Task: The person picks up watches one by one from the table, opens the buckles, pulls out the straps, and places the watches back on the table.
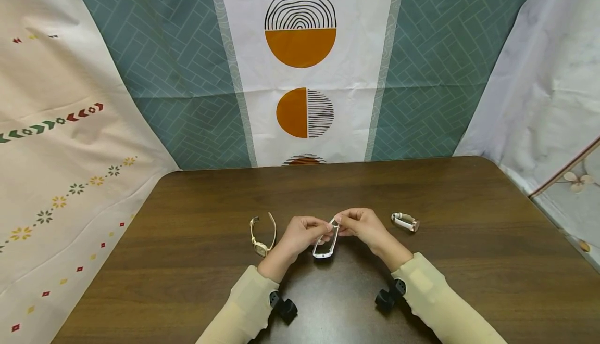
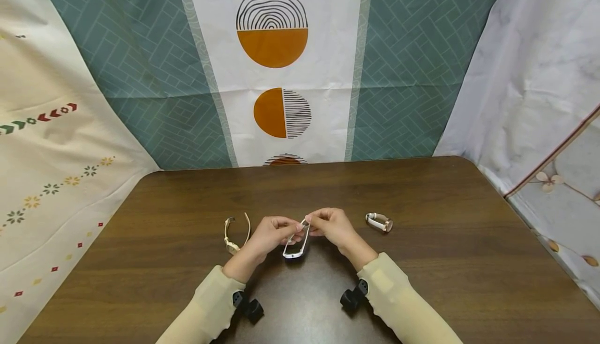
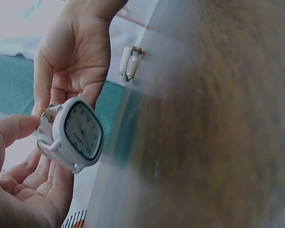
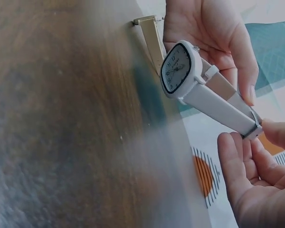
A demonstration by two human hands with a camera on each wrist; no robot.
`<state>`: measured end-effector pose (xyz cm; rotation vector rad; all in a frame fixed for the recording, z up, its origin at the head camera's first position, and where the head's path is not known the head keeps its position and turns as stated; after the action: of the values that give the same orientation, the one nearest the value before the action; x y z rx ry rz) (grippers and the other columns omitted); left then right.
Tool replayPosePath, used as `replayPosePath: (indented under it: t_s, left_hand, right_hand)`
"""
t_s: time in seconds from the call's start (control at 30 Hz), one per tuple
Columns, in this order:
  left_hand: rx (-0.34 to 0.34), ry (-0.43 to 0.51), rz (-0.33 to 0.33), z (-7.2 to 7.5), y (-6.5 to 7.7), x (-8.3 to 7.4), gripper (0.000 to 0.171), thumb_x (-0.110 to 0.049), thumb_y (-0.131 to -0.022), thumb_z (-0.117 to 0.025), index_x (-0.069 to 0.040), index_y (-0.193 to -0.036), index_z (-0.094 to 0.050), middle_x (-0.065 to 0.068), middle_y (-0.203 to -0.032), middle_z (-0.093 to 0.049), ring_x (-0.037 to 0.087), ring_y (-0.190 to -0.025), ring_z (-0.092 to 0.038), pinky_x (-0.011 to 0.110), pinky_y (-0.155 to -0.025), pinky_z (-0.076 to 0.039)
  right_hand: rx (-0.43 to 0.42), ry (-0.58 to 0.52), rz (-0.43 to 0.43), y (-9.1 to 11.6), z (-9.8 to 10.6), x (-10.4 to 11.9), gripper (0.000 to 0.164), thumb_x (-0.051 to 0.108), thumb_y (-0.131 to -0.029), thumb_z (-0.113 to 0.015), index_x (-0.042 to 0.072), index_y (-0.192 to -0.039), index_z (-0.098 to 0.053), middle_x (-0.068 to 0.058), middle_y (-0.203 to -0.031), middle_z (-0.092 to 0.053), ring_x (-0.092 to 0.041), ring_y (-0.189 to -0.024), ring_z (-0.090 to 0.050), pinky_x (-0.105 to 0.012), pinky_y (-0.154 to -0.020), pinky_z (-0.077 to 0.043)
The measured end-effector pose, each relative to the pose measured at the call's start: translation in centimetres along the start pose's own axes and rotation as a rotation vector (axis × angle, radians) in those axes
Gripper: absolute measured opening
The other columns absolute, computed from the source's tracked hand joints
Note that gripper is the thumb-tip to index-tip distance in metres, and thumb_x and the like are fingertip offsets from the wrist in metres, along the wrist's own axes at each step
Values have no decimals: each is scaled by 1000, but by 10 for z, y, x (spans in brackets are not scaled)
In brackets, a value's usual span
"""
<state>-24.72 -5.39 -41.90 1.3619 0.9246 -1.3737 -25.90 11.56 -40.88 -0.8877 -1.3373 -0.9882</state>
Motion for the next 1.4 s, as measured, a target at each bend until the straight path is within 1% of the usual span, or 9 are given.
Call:
replayPosePath:
  t_s: [0.23,0.4,0.53,0.7,0.93,1.07,1.23,1.3,1.4]
  left_hand:
    - [-27,43,14,3,-1,2,21,-6,-88,-64,12,-98,-68,14,-81,-73,8,-65,-64,21,-63,-54]
    - [-31,45,15,4,1,2,21,-6,-88,-64,12,-98,-68,16,-83,-72,7,-64,-64,20,-62,-53]
    - [-16,38,-11,4,1,0,23,-7,-90,-64,13,-100,-67,17,-84,-72,6,-65,-64,20,-63,-54]
    - [12,19,-54,4,1,-3,25,-7,-91,-61,15,-102,-65,21,-87,-71,5,-66,-63,21,-65,-54]
    - [90,-46,-110,7,0,-5,22,-4,-91,-61,15,-101,-66,28,-88,-69,6,-68,-64,25,-67,-56]
    - [122,-77,-127,7,1,-8,22,-4,-92,-61,15,-101,-66,28,-88,-69,7,-69,-65,26,-68,-57]
    - [123,-84,-122,7,1,-10,22,-4,-92,-60,16,-100,-65,28,-88,-69,10,-70,-66,27,-67,-58]
    - [119,-75,-128,7,1,-10,23,-4,-92,-60,16,-101,-65,28,-88,-69,11,-71,-67,28,-68,-58]
    - [110,-44,-113,6,1,-9,23,-4,-92,-60,16,-102,-65,29,-89,-69,10,-72,-67,31,-71,-58]
  right_hand:
    - [-36,-89,22,-2,-7,-1,30,2,-95,-51,-25,-108,-52,3,-81,-65,-4,-75,-63,-22,-74,-56]
    - [-24,-98,10,-3,-8,-3,30,2,-95,-51,-25,-108,-52,5,-79,-65,-4,-75,-63,-22,-73,-56]
    - [-10,-72,23,-3,-6,0,30,3,-95,-52,-24,-107,-53,3,-81,-66,-6,-75,-65,-23,-73,-57]
    - [12,12,29,-4,-1,5,30,4,-93,-55,-22,-107,-56,-3,-85,-68,-9,-73,-65,-25,-71,-57]
    - [108,82,15,-5,-1,9,35,8,-91,-60,-22,-108,-56,-4,-83,-67,-11,-72,-64,-30,-72,-58]
    - [131,128,24,-5,0,11,30,7,-91,-61,-19,-104,-59,-4,-82,-67,-11,-71,-65,-34,-70,-59]
    - [136,167,55,-4,0,13,25,5,-91,-59,-17,-101,-62,-8,-84,-68,-12,-70,-65,-35,-69,-59]
    - [114,173,69,-4,0,13,24,5,-92,-59,-17,-101,-62,-11,-85,-68,-12,-70,-66,-34,-69,-59]
    - [74,172,83,-3,-1,10,23,4,-92,-59,-17,-101,-63,-15,-86,-69,-11,-70,-66,-32,-68,-59]
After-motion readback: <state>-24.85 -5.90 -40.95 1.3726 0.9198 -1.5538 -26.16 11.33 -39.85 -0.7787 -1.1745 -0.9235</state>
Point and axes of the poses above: each hand's wrist, its own y-axis away from the middle knuckle, its own z-axis out of the back of the hand, x = y × z, the point moved 2 cm from there along -y, towards the middle knuckle
